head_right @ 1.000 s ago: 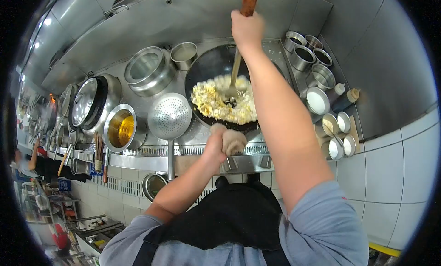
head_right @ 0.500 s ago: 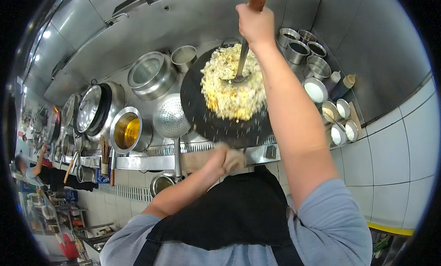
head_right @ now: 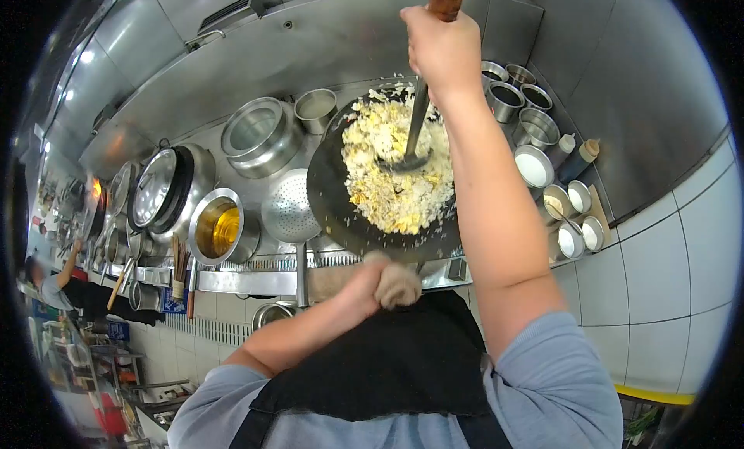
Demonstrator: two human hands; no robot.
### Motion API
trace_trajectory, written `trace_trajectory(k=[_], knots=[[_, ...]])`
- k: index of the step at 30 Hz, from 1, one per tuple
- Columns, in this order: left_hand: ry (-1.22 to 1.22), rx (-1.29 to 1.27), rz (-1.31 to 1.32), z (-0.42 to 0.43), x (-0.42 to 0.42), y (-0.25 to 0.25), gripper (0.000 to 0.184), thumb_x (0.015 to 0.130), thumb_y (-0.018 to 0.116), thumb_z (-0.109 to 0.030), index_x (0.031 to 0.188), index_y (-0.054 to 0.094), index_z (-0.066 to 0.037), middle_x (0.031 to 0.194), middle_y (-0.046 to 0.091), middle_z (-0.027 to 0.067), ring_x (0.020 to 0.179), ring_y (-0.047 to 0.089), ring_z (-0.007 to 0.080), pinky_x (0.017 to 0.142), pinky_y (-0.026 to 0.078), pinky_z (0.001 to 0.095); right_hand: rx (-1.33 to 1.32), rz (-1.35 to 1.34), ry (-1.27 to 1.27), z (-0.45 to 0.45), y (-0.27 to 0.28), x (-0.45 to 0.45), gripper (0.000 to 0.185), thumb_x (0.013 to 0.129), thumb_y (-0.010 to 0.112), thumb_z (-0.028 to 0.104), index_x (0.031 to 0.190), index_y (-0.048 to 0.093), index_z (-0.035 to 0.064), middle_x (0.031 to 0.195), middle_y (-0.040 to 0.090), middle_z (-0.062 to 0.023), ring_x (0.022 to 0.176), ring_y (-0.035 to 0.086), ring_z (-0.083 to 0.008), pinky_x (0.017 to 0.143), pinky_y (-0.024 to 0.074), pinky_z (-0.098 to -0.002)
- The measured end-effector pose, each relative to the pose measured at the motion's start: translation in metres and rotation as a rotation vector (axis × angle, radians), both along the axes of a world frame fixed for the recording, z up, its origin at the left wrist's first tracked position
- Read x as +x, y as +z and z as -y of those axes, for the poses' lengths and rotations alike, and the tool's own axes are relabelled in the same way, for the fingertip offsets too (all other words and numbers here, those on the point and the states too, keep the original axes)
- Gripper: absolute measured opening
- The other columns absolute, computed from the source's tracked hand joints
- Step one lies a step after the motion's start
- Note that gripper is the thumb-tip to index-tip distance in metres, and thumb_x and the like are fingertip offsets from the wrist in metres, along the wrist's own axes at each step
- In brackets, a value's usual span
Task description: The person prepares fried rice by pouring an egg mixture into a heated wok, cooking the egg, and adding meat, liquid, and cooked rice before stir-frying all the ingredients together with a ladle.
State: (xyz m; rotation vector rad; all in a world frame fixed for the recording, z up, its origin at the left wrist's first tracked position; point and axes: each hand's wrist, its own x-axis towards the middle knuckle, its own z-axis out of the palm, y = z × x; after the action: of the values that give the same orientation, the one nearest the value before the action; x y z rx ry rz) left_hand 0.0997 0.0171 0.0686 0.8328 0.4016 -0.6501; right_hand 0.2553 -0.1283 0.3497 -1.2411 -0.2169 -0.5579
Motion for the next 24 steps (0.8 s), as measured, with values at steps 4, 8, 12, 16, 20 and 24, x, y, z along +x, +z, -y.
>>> trace_trajectory(k=[4,8,12,16,20,24], knots=[[0.011,-0.087,0.007,0.003,0.07,0.01,0.037,0.095,0.035,-0.024,0.093,0.059,0.004,0.09,0.066,0.0162,0.075,0.066,0.0214,0.063,0.057,0.0358,-0.211,-0.002,-0.107,-0.005,-0.09,0.06,0.024,0.084,0.063,0.013,0.068,0.046,0.0076,0.049,0.044,0.0001,0.038,0.041,-0.0093,0.037,0.0303,-0.0261],[0.003,0.045,-0.084,-0.005,0.02,-0.06,0.031,0.097,0.033,-0.017,0.106,0.054,0.004,0.095,0.065,0.0187,0.08,0.067,0.0264,0.063,0.057,0.0374,-0.108,0.099,-0.267,0.009,-0.052,0.094,0.022,0.083,0.062,0.013,0.068,0.047,0.0075,0.05,0.042,0.0016,0.038,0.039,-0.0086,0.037,0.0292,-0.0266],[0.022,0.043,-0.04,-0.004,0.016,0.021,0.031,0.096,0.035,-0.018,0.107,0.053,0.005,0.097,0.065,0.017,0.084,0.065,0.0254,0.069,0.056,0.0379,-0.012,0.043,0.016,0.005,0.005,0.025,0.021,0.084,0.062,0.011,0.07,0.047,0.0062,0.05,0.042,0.0014,0.038,0.038,-0.0084,0.037,0.0284,-0.0261],[0.092,0.056,0.041,0.013,0.072,0.006,0.028,0.095,0.038,-0.02,0.099,0.053,0.004,0.091,0.063,0.0157,0.082,0.065,0.0253,0.065,0.056,0.0353,-0.294,0.038,-0.14,-0.01,-0.083,0.081,0.022,0.084,0.062,0.014,0.07,0.048,0.0048,0.05,0.044,0.0005,0.039,0.04,-0.0091,0.038,0.0293,-0.027],[0.187,0.297,-0.004,0.011,0.005,-0.044,0.029,0.094,0.042,-0.023,0.097,0.055,0.003,0.094,0.063,0.0166,0.084,0.065,0.0268,0.064,0.056,0.0364,-0.262,0.332,-0.358,0.016,-0.045,0.131,0.03,0.084,0.065,0.022,0.065,0.049,0.0057,0.05,0.045,0.0009,0.039,0.041,-0.0093,0.038,0.0296,-0.0267],[-0.042,0.075,-0.035,0.0,0.006,0.037,0.031,0.095,0.039,-0.023,0.098,0.055,0.003,0.094,0.064,0.0156,0.082,0.065,0.0255,0.065,0.056,0.0368,-0.034,-0.083,-0.054,0.005,0.018,0.043,0.027,0.083,0.06,0.015,0.062,0.045,0.01,0.048,0.042,0.0006,0.036,0.04,-0.0125,0.035,0.0321,-0.03]])
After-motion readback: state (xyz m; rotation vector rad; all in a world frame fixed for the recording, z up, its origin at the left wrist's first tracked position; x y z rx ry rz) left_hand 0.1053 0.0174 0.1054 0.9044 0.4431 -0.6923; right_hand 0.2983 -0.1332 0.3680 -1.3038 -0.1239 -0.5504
